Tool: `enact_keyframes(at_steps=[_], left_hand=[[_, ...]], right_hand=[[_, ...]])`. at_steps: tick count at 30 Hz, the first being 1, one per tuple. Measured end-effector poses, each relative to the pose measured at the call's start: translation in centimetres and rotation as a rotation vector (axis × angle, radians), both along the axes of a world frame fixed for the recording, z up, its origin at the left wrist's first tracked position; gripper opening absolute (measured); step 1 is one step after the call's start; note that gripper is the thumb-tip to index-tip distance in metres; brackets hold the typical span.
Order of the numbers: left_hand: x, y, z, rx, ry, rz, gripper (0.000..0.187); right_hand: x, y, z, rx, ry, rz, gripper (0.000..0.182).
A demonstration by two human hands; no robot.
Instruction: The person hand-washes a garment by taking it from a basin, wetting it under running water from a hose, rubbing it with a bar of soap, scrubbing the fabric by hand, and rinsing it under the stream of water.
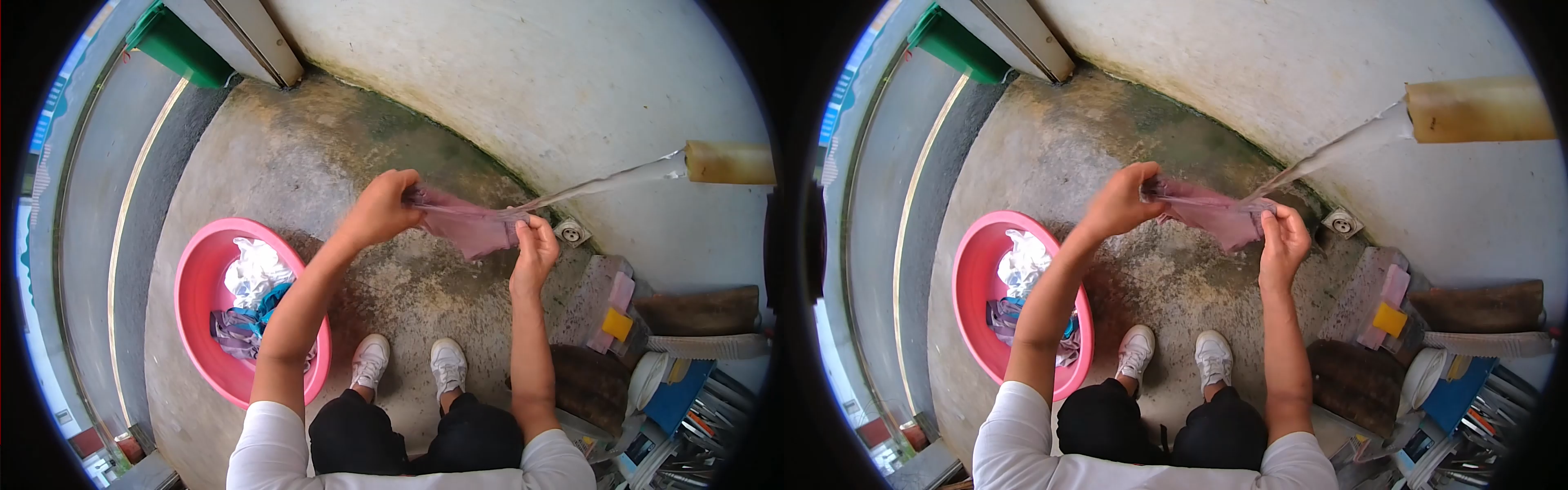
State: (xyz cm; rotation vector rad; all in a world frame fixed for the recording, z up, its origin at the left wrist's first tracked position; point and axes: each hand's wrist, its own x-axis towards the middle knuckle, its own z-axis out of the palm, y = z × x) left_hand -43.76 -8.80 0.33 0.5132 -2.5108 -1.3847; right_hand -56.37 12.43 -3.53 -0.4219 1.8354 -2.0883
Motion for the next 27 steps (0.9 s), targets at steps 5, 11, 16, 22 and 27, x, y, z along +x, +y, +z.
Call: enact_keyframes(at_steps=[5, 11, 16, 22, 27], left_hand=[[-1.9, 3.0, -3.9, -0.354, 0.391, 0.625, 0.023], [-3.4, 7.5, -8.7, 2.029, 0.367, 0.018, 0.066], [-6.9, 9.5, -5.6, 2.253, 0.486, -0.302, 0.076], [-10.6, 10.9, -4.5, 2.103, 0.229, -0.363, 0.069], [-10.5, 11.5, -2.5, 2.167, 0.269, -0.406, 0.064]], right_hand=[[4.1, 0.2, 3.3, -0.006, 0.478, 0.003, 0.017], [8.7, -0.9, 2.9, 0.293, 0.972, 0.556, 0.013], [1.9, 4.4, 8.5, 0.302, 0.703, -0.172, 0.016], [-4.4, 1.8, 36.1, -0.391, 1.083, -0.404, 0.062], [-10.8, 0.3, 48.7, -0.444, 1.127, 0.373, 0.055]])
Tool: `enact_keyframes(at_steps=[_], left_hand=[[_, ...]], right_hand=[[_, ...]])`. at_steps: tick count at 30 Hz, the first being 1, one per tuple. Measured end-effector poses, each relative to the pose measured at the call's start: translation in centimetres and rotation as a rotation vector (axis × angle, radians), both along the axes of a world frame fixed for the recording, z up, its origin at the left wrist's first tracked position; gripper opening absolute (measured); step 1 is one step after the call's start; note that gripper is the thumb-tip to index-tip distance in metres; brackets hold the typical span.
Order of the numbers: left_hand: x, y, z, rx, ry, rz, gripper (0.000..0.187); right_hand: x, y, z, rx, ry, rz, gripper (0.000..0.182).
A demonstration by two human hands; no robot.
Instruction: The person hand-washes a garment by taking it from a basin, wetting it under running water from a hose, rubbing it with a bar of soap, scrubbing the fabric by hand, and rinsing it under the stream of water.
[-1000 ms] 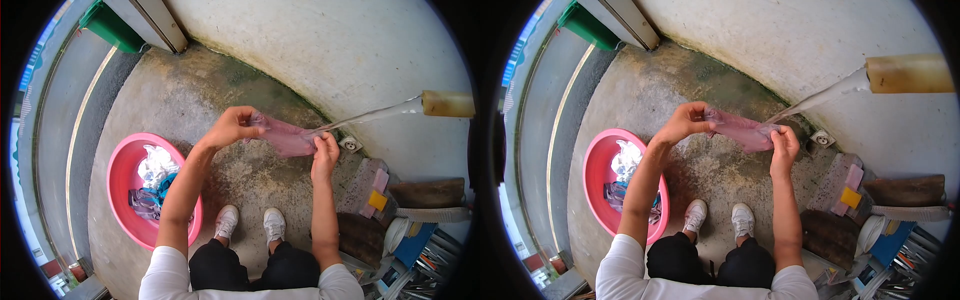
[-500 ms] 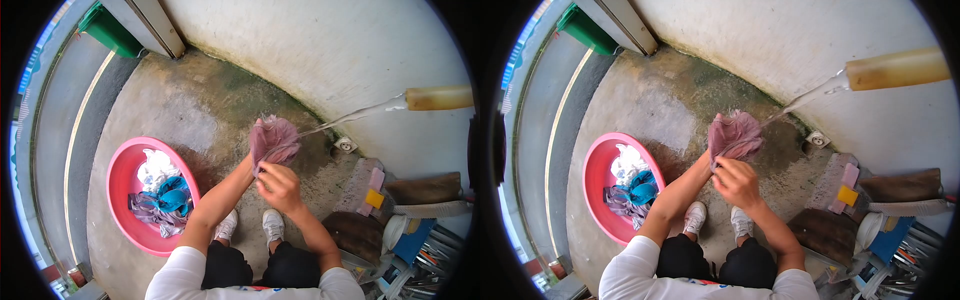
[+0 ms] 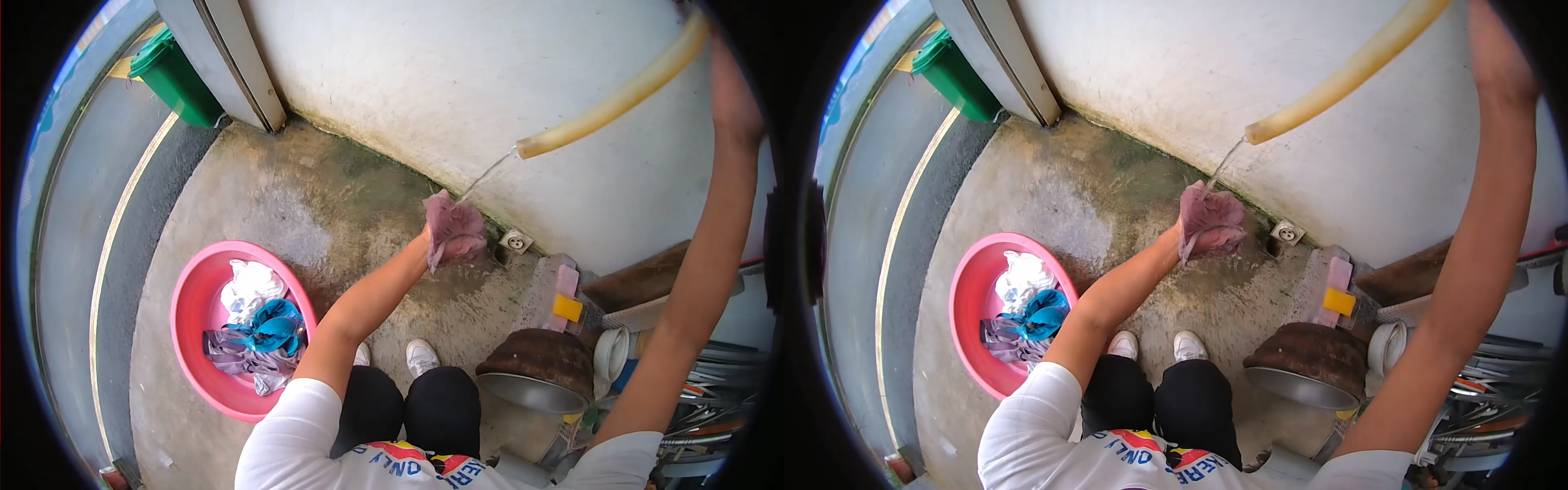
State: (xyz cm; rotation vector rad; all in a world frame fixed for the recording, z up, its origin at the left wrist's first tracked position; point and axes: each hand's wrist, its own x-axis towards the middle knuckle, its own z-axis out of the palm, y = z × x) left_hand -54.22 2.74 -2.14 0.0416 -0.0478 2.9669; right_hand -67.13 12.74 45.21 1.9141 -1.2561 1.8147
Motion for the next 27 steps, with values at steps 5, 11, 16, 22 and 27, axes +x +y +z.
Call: enact_keyframes(at_steps=[5, 11, 16, 22, 27], left_hand=[[2.5, -1.5, 3.1, -0.087, 0.002, -0.051, 0.06], [4.9, -0.4, 6.9, -0.238, -0.267, 0.032, 0.064], [6.9, -0.9, 3.0, -0.154, -0.149, 0.003, 0.069], [8.4, -1.1, 0.0, -0.112, -0.202, -0.035, 0.081], [8.7, -1.0, -2.0, -0.007, -0.201, -0.034, 0.077]], right_hand=[[4.5, -2.2, -1.6, -0.094, 0.197, -0.383, 0.068], [0.2, 2.6, -5.1, -0.047, 0.306, -0.835, 0.073], [-0.3, 17.9, -28.7, 0.669, 0.444, -1.073, 0.016], [-0.6, 32.8, -46.3, 1.517, 0.237, -1.02, 0.01], [-1.2, 32.9, -47.8, 1.853, 0.537, -0.926, 0.029]])
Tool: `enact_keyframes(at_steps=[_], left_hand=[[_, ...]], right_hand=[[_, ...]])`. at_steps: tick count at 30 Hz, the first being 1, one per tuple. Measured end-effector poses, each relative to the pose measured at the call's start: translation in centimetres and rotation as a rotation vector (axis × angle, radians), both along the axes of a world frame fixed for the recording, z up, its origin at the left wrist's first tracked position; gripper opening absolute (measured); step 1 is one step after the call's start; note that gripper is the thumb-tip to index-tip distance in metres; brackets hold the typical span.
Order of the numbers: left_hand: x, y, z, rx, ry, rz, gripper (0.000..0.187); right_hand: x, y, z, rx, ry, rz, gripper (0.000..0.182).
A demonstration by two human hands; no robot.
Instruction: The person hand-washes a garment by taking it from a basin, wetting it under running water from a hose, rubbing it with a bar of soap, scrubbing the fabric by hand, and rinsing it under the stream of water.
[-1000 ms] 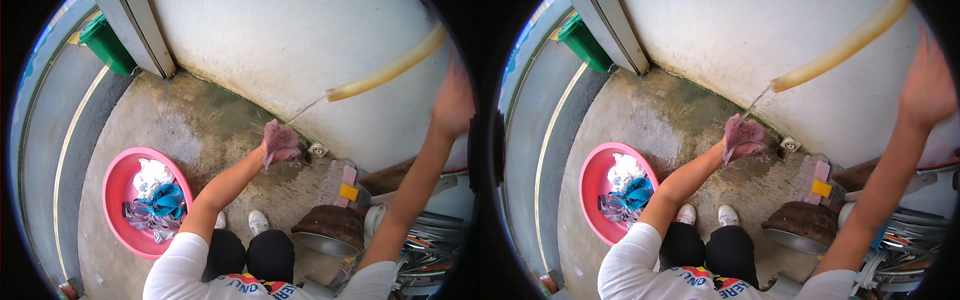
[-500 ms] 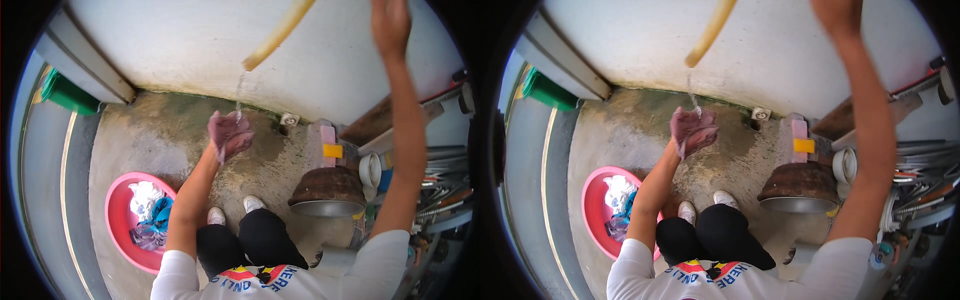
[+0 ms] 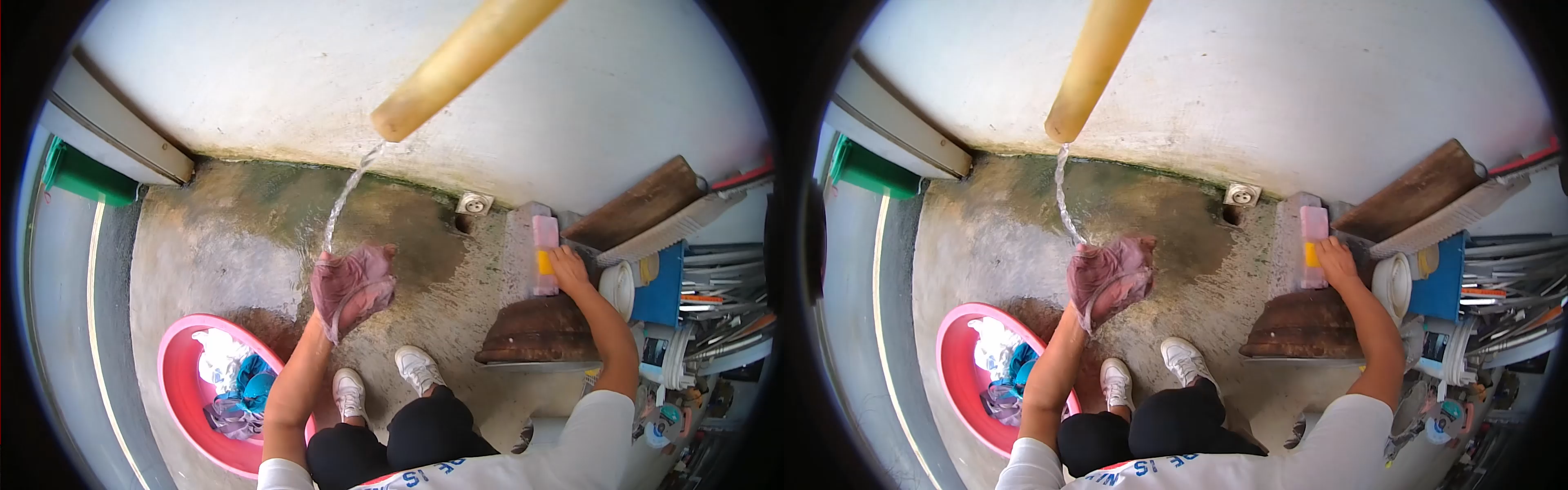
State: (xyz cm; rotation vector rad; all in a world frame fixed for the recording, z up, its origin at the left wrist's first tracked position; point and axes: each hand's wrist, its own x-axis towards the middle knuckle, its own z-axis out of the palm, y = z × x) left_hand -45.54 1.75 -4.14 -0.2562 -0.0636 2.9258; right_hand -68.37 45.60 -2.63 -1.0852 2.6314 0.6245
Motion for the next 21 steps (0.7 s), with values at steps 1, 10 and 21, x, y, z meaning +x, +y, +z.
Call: enact_keyframes(at_steps=[1, 10, 21], left_hand=[[-0.1, 0.2, 0.3, -0.004, -0.009, 0.02, 0.075], [0.6, 0.3, -0.2, -0.022, -0.016, 0.081, 0.082], [1.4, 0.1, -0.6, 0.022, -0.006, 0.079, 0.085]], right_hand=[[-0.1, 0.2, -0.8, 0.002, 0.07, 0.072, 0.03], [-0.3, -0.4, -1.5, 0.024, 0.144, 0.009, 0.029], [0.1, -0.8, -1.5, -0.091, 0.131, -0.006, 0.045]])
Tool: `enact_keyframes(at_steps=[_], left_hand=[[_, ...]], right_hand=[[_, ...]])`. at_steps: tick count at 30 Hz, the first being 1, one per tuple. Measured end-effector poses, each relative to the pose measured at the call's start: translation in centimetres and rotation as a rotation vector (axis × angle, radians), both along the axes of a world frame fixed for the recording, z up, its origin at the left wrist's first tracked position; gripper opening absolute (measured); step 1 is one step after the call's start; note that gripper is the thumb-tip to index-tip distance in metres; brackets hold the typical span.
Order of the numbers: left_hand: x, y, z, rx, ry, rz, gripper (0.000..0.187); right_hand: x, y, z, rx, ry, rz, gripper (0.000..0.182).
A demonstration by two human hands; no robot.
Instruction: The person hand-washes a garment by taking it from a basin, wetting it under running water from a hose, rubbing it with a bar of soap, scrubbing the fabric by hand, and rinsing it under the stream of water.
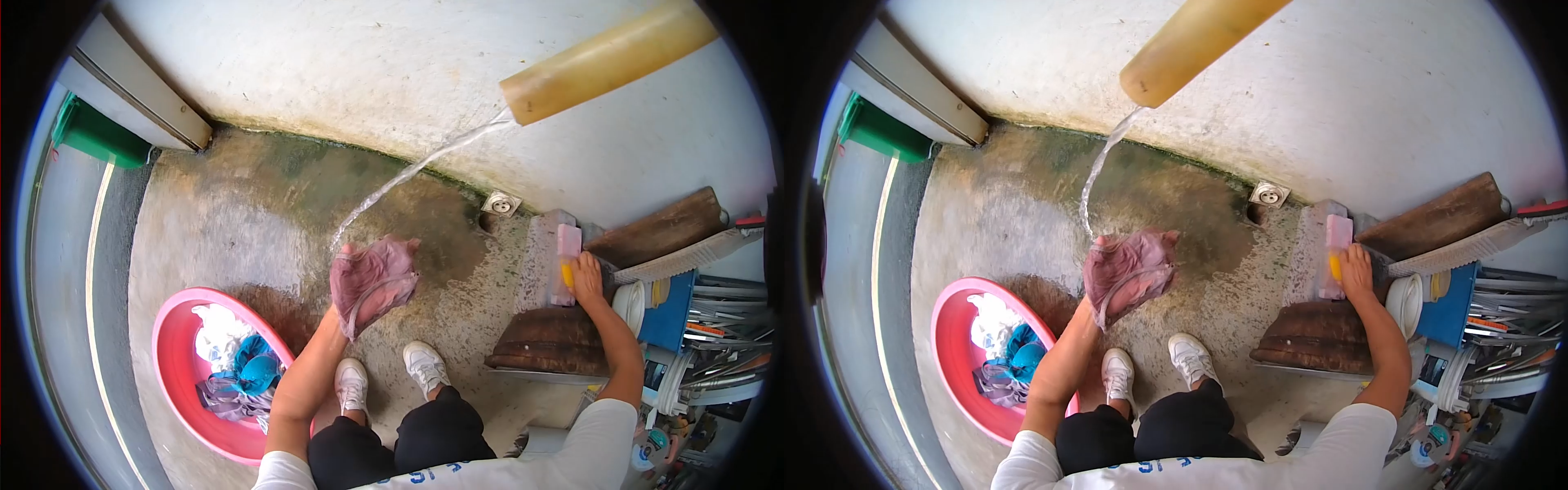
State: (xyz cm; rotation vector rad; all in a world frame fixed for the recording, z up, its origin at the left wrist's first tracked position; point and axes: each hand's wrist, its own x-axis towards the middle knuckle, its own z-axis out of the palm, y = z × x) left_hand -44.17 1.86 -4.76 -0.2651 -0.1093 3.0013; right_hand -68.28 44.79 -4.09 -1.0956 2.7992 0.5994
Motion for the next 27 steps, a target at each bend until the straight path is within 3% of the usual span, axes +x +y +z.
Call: enact_keyframes(at_steps=[7, 12, 15, 18, 20, 21, 23, 24, 25, 26, 27], left_hand=[[0.5, -0.2, -0.7, 0.053, -0.041, 0.048, 0.08], [1.7, -0.9, -1.6, 0.136, -0.016, 0.091, 0.071], [2.1, -0.4, -3.5, 0.274, -0.003, 0.154, 0.055], [2.3, 0.1, -5.0, 0.231, 0.128, 0.124, 0.055], [2.1, 0.6, -5.0, 0.158, 0.099, 0.12, 0.054], [1.9, 1.3, -4.8, 0.143, 0.026, 0.139, 0.052], [1.3, 2.9, -6.8, 0.074, 0.038, 0.301, 0.048], [0.1, 5.4, -10.6, 0.011, 0.205, 0.64, 0.046], [-1.2, 6.9, -12.3, -0.005, 0.354, 0.9, 0.045], [-1.6, 6.4, -12.0, -0.021, 0.417, 0.982, 0.045], [-1.8, 5.9, -11.4, -0.034, 0.478, 1.064, 0.045]], right_hand=[[-0.5, 1.1, -1.6, -0.005, -0.002, 0.045, 0.026], [0.1, -1.0, 2.2, 0.002, -0.09, -0.029, 0.027], [1.1, -5.7, 5.6, -0.265, -0.251, -0.397, 0.03], [4.2, -12.1, 4.5, -0.671, -0.252, 0.021, 0.04], [9.1, -21.6, 6.7, -0.829, -0.854, -0.223, 0.045], [11.2, -25.2, 5.5, -0.87, -0.852, -0.037, 0.051], [15.9, -31.4, 3.4, -0.995, -0.889, 0.135, 0.059], [18.5, -33.7, 1.9, -1.0, -0.755, 0.298, 0.062], [21.2, -35.2, 0.9, -0.882, -0.794, 0.353, 0.061], [23.4, -36.5, -0.8, -0.756, -0.578, 0.553, 0.059], [23.7, -36.9, -2.1, -0.788, -0.613, 0.589, 0.057]])
